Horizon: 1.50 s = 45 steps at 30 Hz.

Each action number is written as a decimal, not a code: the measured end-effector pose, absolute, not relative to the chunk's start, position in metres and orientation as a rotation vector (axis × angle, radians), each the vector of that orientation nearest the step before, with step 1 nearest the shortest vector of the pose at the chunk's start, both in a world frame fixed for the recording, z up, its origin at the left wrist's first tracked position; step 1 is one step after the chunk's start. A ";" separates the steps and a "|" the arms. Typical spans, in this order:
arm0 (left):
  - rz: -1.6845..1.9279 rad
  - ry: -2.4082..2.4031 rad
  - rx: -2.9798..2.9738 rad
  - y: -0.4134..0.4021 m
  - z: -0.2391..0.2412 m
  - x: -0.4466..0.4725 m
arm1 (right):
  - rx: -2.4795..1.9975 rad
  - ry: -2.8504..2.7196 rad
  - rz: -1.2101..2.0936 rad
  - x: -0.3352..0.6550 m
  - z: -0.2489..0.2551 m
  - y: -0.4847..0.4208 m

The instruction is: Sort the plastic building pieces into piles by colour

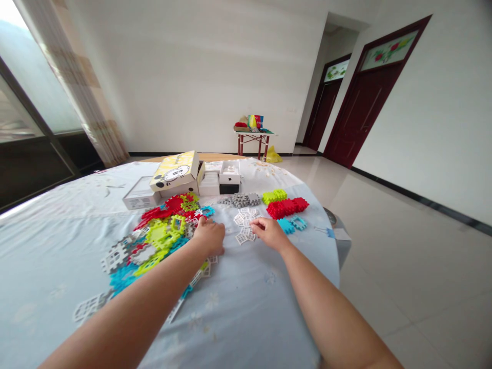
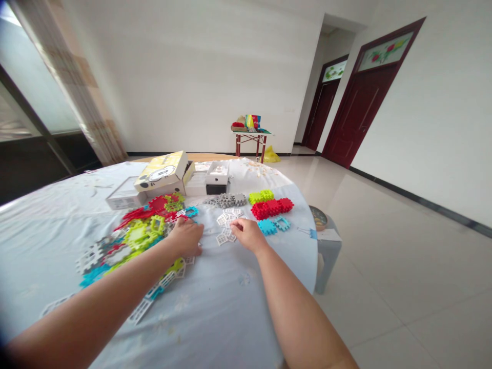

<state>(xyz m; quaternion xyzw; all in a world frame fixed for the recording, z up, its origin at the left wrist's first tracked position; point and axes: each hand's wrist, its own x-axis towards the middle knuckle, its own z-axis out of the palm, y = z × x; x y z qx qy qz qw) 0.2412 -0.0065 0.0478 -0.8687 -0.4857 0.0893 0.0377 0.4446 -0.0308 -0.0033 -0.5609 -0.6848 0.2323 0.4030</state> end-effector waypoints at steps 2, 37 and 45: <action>0.246 -1.530 -2.665 -0.006 0.047 0.243 | -1.414 -1.732 0.582 0.445 -0.004 -0.030; -0.127 -1.560 -2.891 0.028 0.049 0.253 | -1.407 -1.733 0.631 0.446 0.000 -0.031; -0.376 -1.583 -2.961 0.032 0.066 0.235 | -1.416 -1.732 0.629 0.448 -0.002 -0.028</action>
